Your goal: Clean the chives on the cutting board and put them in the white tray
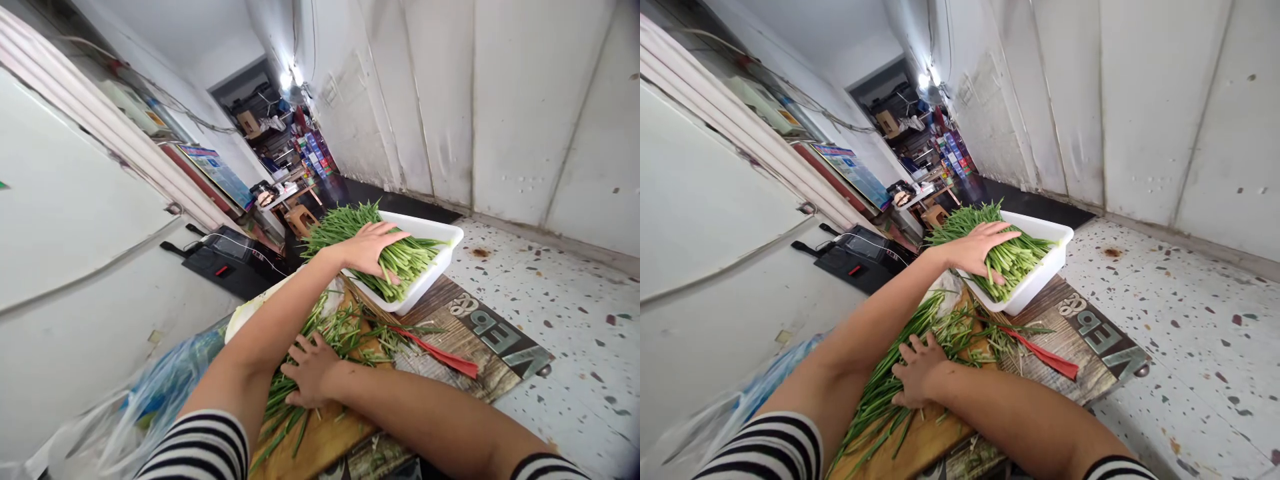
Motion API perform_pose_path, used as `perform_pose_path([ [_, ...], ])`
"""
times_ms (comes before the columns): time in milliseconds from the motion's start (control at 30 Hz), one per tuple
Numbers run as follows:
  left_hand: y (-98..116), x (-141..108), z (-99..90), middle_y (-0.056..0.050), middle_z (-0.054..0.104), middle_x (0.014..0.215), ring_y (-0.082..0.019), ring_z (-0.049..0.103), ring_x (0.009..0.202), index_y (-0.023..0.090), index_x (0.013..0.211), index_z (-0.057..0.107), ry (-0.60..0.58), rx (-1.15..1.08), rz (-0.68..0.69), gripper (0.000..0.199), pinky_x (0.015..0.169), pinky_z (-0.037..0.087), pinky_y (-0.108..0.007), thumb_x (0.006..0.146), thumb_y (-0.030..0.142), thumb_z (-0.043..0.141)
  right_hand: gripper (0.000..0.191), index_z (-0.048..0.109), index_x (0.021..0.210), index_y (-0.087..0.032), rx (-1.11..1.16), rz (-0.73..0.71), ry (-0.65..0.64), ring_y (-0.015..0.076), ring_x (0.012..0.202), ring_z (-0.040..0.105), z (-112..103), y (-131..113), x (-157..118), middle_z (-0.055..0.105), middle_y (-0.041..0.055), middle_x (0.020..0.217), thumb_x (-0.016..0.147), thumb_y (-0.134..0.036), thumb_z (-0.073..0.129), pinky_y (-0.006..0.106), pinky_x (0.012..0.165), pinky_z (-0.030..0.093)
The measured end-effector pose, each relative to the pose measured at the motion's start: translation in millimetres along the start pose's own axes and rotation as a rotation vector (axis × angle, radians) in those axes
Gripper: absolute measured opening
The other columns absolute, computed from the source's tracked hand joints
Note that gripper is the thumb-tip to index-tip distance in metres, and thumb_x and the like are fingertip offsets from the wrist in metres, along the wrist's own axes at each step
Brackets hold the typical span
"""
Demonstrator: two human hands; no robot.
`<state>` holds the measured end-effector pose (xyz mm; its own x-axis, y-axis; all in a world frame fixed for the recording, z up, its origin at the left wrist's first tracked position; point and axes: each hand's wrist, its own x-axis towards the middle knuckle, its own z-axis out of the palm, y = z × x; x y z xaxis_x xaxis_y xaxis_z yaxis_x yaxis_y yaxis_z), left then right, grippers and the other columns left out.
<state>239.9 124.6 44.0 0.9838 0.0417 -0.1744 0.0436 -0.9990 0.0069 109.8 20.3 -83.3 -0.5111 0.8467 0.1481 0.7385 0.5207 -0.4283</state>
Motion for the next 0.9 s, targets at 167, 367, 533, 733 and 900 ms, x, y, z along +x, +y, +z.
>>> perform_pose_path([
  [167,-11.7,3.6,-32.0,-0.017,0.019,0.163,-0.034,0.019,0.151,0.018,0.157,0.020,-0.138,0.057,-0.039,0.121,0.124,0.019,-0.046,0.060,0.055,0.083,0.062,0.053,0.140,-0.019,-0.003,-0.006,-0.005,0.0374,0.150,0.020,-0.1,0.8,-1.9,0.030,0.0147,0.160,0.091,-0.056,0.049,0.064,0.118,0.019],
  [367,-10.8,-9.8,-31.4,-0.016,0.020,0.163,-0.035,0.022,0.150,0.024,0.156,0.022,-0.150,0.049,-0.038,0.109,0.120,0.026,-0.051,0.069,0.057,0.077,0.062,0.055,0.138,-0.018,0.006,-0.023,0.044,0.0385,0.148,0.024,5.9,2.3,-0.2,0.033,0.0158,0.159,0.090,-0.057,0.052,0.065,0.116,0.021],
  [533,-2.8,-4.4,-1.9,-0.016,0.021,0.163,-0.032,0.019,0.152,0.026,0.154,0.029,-0.072,-0.038,-0.032,0.087,0.122,0.022,-0.053,0.083,0.059,0.066,0.063,0.054,0.139,-0.018,-0.001,-0.014,0.018,0.0389,0.148,0.023,2.4,2.2,0.1,0.033,0.0164,0.159,0.091,-0.058,0.050,0.065,0.116,0.021],
  [733,10.1,-71.6,-23.4,-0.012,0.029,0.161,-0.029,0.027,0.150,0.024,0.153,0.032,0.230,-0.061,-0.039,0.085,0.120,0.030,-0.046,0.083,0.057,0.068,0.061,0.052,0.141,-0.016,-0.066,-0.019,0.023,0.0390,0.147,0.025,0.0,2.2,-5.4,0.033,0.0176,0.159,0.093,-0.054,0.050,0.064,0.115,0.023],
  [900,31.7,-176.1,18.6,-0.008,0.063,0.134,-0.021,0.057,0.128,0.019,0.130,0.060,0.592,-0.129,-0.284,0.041,0.113,0.042,-0.039,0.096,0.041,0.054,0.062,0.045,0.147,-0.018,-0.100,-0.029,0.001,0.0393,0.147,0.026,-4.3,6.1,-4.7,0.033,0.0163,0.159,0.096,-0.053,0.045,0.062,0.114,0.024],
])
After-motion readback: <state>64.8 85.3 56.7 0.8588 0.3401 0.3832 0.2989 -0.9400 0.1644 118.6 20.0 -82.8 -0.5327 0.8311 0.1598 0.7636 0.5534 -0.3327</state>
